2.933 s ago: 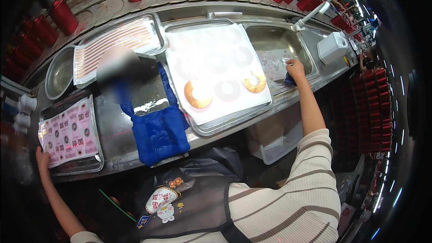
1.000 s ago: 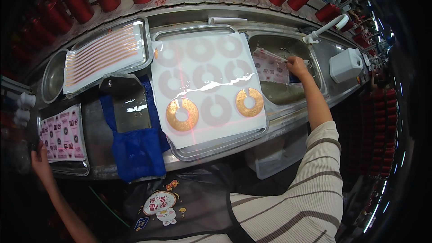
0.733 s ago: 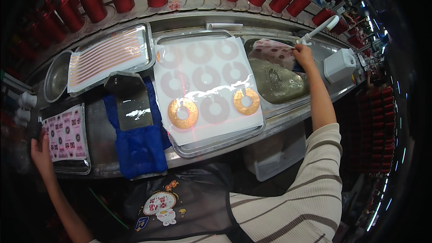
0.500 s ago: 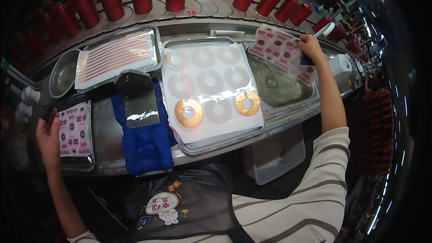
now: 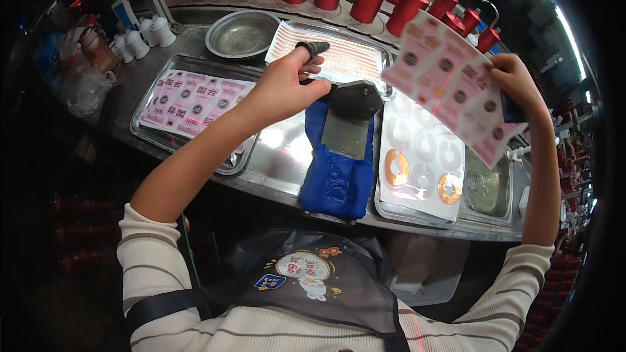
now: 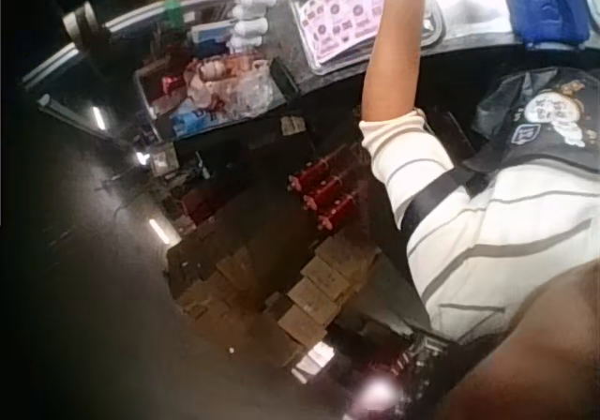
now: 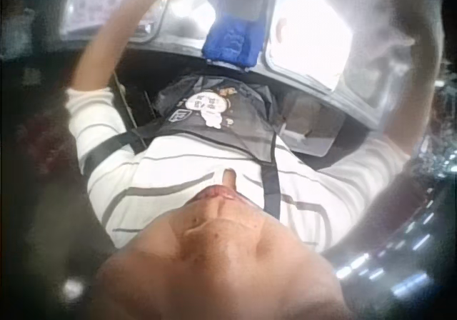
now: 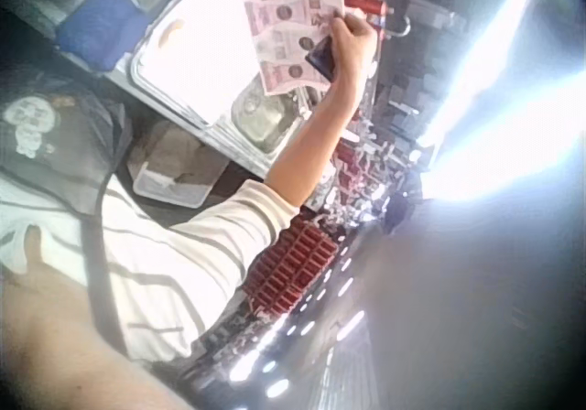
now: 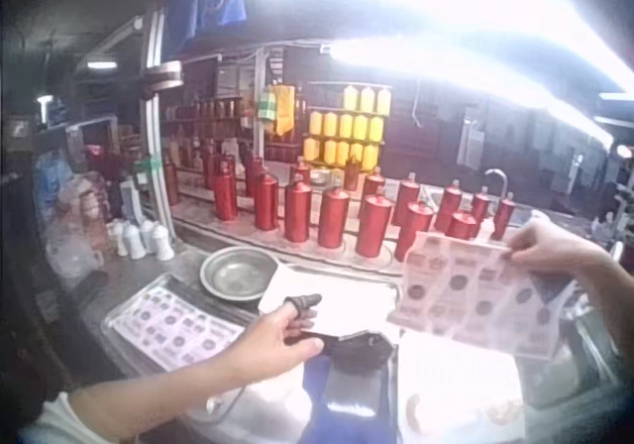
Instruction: The person applies a paper label to a red cylindrical container, smooths it, and then wipes the container with a blue cloth. They repeat this process with another container, handling labels and containers one at a time.
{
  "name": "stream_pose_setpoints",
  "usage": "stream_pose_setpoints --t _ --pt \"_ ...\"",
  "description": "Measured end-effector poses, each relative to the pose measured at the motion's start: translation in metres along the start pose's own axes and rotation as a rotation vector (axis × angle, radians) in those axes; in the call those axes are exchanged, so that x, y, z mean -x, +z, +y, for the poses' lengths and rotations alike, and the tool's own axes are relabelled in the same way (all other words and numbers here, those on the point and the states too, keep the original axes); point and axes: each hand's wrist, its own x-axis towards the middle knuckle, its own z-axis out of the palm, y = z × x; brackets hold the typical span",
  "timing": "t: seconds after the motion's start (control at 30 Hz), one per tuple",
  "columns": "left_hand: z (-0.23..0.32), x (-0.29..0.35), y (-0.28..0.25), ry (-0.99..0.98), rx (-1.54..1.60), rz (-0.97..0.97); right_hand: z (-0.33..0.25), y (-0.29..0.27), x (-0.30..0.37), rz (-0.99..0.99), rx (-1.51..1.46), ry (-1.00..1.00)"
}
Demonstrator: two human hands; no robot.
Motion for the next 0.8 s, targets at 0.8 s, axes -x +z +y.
stream_pose_setpoints --t 0.8 --pt "-0.147 0.115 -0.252 -0.513 0.005 0.388 -0.297 0.336 -0.154 -0.144 -0.258 -0.305"
